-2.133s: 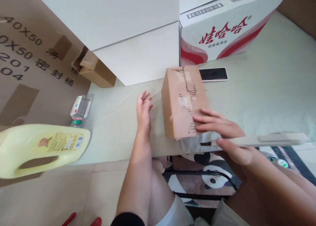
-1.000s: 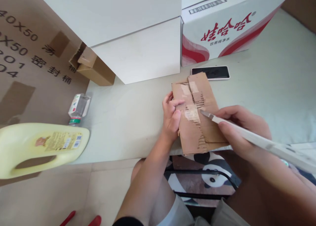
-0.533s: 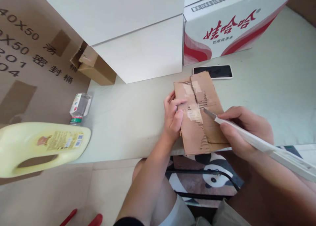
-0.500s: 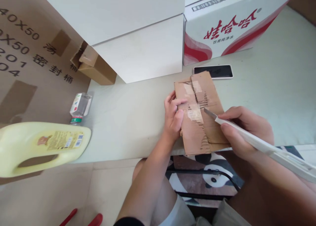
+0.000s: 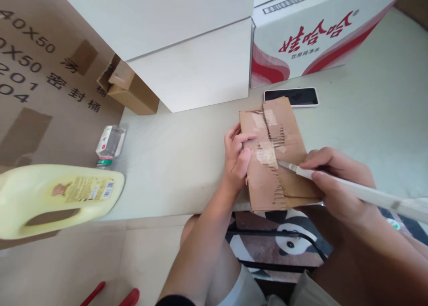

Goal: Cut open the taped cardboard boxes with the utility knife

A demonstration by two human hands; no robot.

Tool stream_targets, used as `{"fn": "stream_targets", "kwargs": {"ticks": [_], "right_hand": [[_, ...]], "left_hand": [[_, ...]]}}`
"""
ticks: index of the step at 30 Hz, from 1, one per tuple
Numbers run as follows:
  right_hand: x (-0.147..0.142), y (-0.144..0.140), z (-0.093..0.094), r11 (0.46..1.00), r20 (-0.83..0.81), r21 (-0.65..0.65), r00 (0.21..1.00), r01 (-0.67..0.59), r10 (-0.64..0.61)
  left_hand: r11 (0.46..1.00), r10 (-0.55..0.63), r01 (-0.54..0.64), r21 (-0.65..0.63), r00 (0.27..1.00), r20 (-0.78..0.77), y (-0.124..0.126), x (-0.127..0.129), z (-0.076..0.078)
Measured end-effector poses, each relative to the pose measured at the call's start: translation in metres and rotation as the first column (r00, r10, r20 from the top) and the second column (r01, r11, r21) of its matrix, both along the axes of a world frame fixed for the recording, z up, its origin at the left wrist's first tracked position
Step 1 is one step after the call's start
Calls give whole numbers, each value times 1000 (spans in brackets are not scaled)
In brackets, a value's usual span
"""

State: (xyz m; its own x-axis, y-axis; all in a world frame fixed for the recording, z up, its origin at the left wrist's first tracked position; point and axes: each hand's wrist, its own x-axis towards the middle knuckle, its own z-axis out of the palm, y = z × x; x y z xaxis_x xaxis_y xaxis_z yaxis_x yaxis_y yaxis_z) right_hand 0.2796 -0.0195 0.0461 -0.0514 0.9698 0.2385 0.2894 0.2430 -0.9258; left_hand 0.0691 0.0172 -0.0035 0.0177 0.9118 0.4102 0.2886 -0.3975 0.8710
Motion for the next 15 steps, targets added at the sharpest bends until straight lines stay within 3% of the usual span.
{"fn": "stream_targets", "kwargs": {"ticks": [4,9,15], "right_hand": [[-1,1,2,999,-82,-38,997,13,-16],[-5,0,6,996,-61,-77,997,40,-45],[-5,0,7,999,-46,-35,998,35,-36]], "left_hand": [[1000,-9,9,3,1000,-4,0,0,1],[1000,-9,9,4,1000,23,0,1,3],[1000,-12,12,15,1000,15,0,1,2]]}}
